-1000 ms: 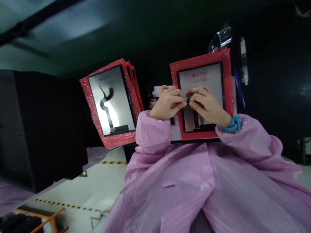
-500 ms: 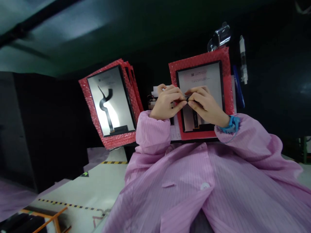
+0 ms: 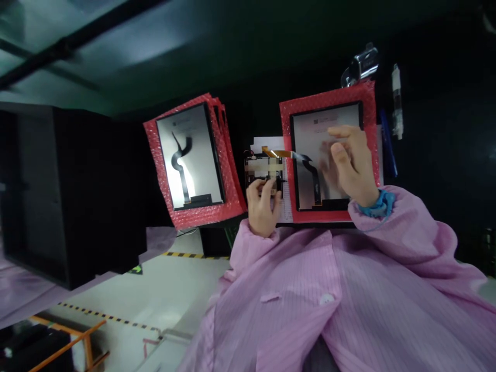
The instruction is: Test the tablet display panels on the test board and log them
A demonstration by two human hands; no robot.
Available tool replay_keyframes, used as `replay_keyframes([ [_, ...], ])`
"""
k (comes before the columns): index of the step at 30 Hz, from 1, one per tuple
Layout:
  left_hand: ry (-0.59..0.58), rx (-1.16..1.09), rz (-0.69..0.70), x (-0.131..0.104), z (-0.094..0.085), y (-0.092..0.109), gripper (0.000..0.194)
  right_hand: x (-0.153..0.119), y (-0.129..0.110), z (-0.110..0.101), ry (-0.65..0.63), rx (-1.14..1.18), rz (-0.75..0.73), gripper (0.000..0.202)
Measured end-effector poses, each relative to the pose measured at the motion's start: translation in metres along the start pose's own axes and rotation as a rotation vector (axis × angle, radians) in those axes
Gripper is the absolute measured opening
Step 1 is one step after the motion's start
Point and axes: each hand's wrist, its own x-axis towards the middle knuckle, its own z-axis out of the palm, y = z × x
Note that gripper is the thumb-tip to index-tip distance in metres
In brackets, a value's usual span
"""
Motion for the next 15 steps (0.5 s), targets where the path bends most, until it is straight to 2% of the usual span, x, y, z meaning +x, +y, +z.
replay_keyframes([
  [2, -0.049, 0.085, 0.043, -0.015, 0.006, -0.002, 0.034, -0.001, 0.000, -0.002, 0.019, 0.016, 0.011, 0.036],
  [4, -0.057, 0.149, 0.079, -0.020, 0.010, -0.004, 0.037, -0.001, -0.001, -0.004, 0.035, 0.009, 0.014, 0.034],
  [10, -0.101, 0.221, 0.120, -0.015, 0.011, -0.008, 0.040, 0.003, -0.005, -0.011, 0.115, -0.028, -0.022, 0.030],
  [15, -0.088, 0.217, 0.114, -0.013, 0.008, -0.004, 0.039, -0.012, -0.009, -0.038, 0.111, -0.207, 0.052, 0.029],
])
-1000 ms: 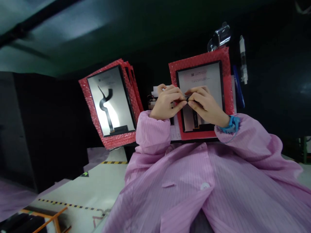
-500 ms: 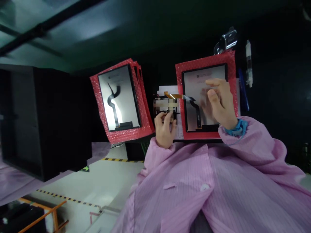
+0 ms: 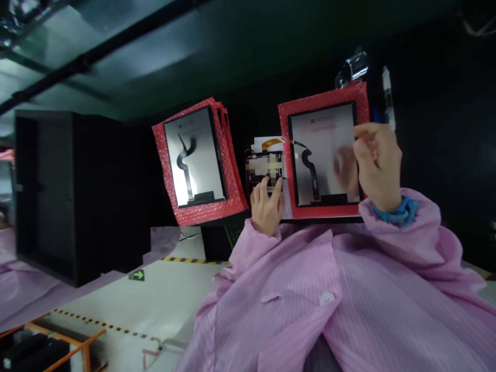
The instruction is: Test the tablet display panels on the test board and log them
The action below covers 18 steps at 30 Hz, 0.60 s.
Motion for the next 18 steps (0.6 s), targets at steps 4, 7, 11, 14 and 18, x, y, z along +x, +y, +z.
replay_keyframes([
  [4, 0.078, -0.156, 0.035, 0.003, -0.006, 0.015, 0.037, -0.031, 0.005, -0.027, -0.172, -0.158, 0.138, 0.036],
  [7, 0.064, -0.277, 0.138, 0.003, -0.005, 0.030, 0.040, -0.056, 0.007, -0.031, -0.254, -0.145, 0.251, 0.042],
  [11, -0.019, -0.285, 0.183, 0.000, 0.001, 0.043, 0.042, -0.071, 0.012, -0.023, -0.183, -0.094, 0.324, 0.051],
  [14, -0.056, -0.315, 0.152, -0.001, 0.001, 0.042, 0.044, -0.068, 0.016, -0.026, -0.186, 0.084, 0.393, 0.058],
  [18, -0.200, -0.448, 0.040, 0.007, -0.015, 0.033, 0.041, -0.060, -0.005, -0.049, -0.253, 0.329, 0.433, 0.049],
])
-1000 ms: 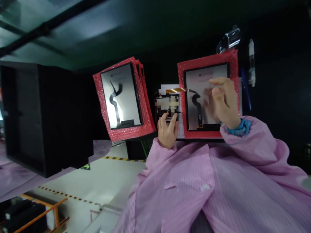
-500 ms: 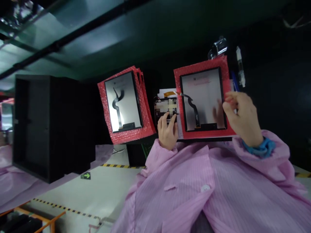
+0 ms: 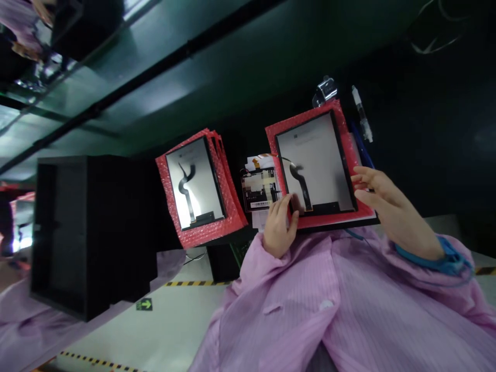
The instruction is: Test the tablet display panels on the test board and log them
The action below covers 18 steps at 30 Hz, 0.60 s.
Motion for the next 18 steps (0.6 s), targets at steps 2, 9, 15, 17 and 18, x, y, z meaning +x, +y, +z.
replay_keyframes([
  [2, -0.071, -0.119, -0.101, 0.007, -0.013, 0.000, 0.039, -0.010, -0.026, -0.002, -0.045, 0.036, -0.105, 0.046],
  [9, 0.216, -0.734, -0.349, 0.044, -0.047, 0.015, 0.058, -0.019, -0.084, 0.040, -0.489, 0.013, -0.516, 0.058],
  [15, 0.147, -0.972, -0.623, 0.049, -0.072, 0.022, 0.060, -0.003, -0.048, 0.106, -0.326, 0.079, -0.209, 0.060],
  [17, 0.142, -0.878, -0.627, 0.049, -0.076, 0.019, 0.062, -0.004, -0.041, 0.119, -0.365, 0.066, -0.241, 0.070],
  [18, 0.145, -0.838, -0.624, 0.049, -0.078, 0.018, 0.061, -0.006, -0.041, 0.121, -0.418, 0.072, -0.296, 0.074],
])
